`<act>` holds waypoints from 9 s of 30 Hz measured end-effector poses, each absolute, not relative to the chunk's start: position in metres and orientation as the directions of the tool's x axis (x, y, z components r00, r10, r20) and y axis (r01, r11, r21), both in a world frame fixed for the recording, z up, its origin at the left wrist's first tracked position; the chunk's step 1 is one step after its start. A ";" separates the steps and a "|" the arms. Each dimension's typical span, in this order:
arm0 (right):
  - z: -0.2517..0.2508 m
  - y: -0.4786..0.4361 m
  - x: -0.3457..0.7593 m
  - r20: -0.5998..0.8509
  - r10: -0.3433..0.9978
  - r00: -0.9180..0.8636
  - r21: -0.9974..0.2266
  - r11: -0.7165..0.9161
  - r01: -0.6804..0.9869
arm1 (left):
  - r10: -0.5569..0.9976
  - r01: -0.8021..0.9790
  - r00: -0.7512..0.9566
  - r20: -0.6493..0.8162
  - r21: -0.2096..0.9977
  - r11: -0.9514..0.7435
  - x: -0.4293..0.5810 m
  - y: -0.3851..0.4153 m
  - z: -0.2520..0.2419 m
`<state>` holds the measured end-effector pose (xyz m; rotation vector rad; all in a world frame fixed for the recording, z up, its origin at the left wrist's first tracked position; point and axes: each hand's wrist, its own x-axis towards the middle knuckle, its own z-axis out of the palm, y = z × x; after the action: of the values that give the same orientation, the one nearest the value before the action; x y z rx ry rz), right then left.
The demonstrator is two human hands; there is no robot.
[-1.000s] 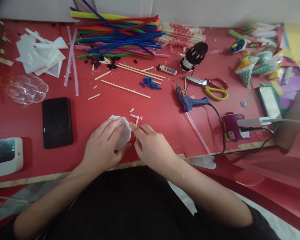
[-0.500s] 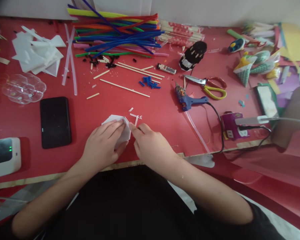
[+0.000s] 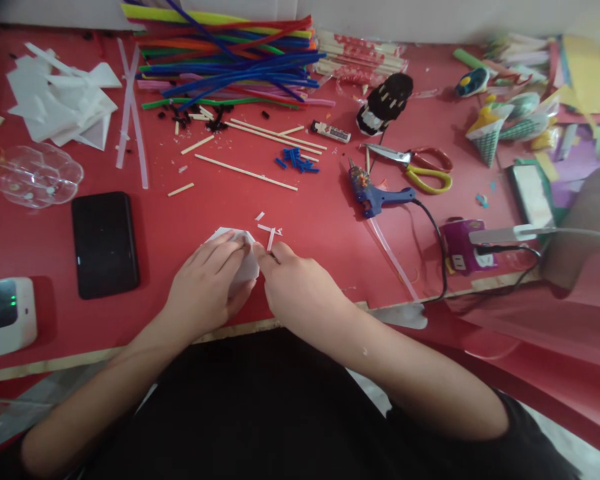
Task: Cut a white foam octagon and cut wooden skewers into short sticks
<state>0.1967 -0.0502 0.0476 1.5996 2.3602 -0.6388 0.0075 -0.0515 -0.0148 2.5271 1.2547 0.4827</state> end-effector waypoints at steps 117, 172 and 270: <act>0.044 -0.045 0.200 -0.398 0.841 -0.366 -0.181 0.319 0.930 | 0.803 0.715 0.561 0.201 0.372 -0.592 0.011 -0.046 -0.019; 0.023 -0.079 0.242 -0.162 0.941 -0.297 -0.461 0.193 0.866 | 0.946 0.884 0.304 0.112 0.335 -0.325 -0.001 -0.054 -0.018; 0.039 -0.098 0.235 -0.343 0.888 -0.307 -0.440 0.137 0.887 | 0.851 0.793 0.523 -0.047 0.391 -0.466 0.003 -0.040 -0.001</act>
<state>0.2353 -0.0983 0.0385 1.8495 2.3693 -0.9169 0.0032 -0.0400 -0.0014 2.4023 1.3583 0.2185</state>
